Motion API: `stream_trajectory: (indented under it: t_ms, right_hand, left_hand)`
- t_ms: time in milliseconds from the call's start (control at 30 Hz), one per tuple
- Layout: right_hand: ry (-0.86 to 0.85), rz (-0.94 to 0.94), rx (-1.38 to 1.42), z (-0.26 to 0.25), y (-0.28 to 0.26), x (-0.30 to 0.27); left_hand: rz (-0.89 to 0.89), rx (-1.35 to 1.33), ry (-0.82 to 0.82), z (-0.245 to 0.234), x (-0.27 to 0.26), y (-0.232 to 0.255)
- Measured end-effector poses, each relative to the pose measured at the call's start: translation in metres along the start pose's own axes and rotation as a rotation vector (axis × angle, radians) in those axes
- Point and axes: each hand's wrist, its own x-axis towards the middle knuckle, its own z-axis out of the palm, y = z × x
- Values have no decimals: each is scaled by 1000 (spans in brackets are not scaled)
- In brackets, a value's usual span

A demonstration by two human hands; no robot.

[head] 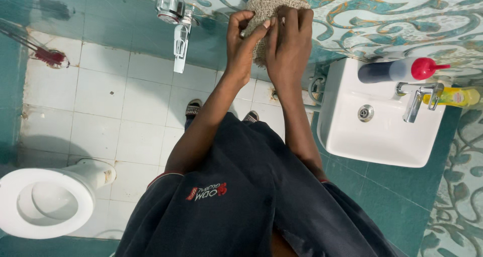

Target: The person wipes the bathroom taps with a cloth, moving between different fixtures in the bathroom and then walking through the house.

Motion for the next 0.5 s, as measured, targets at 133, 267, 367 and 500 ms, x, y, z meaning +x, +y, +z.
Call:
stream_trajectory:
  t_ms: [133, 267, 367, 500]
  right_hand:
    - [33, -38, -127, 14, -6, 7]
    - [59, -20, -149, 22, 2, 7]
    - [56, -25, -188, 28, 4, 8]
    - [132, -42, -111, 30, 7, 9]
  left_hand:
    - [-347, -213, 12, -5, 9, 2]
    - [-608, -223, -156, -6, 17, 21]
    - [-722, -70, -169, -8, 24, 28]
    - [-640, 4, -141, -4, 25, 23]
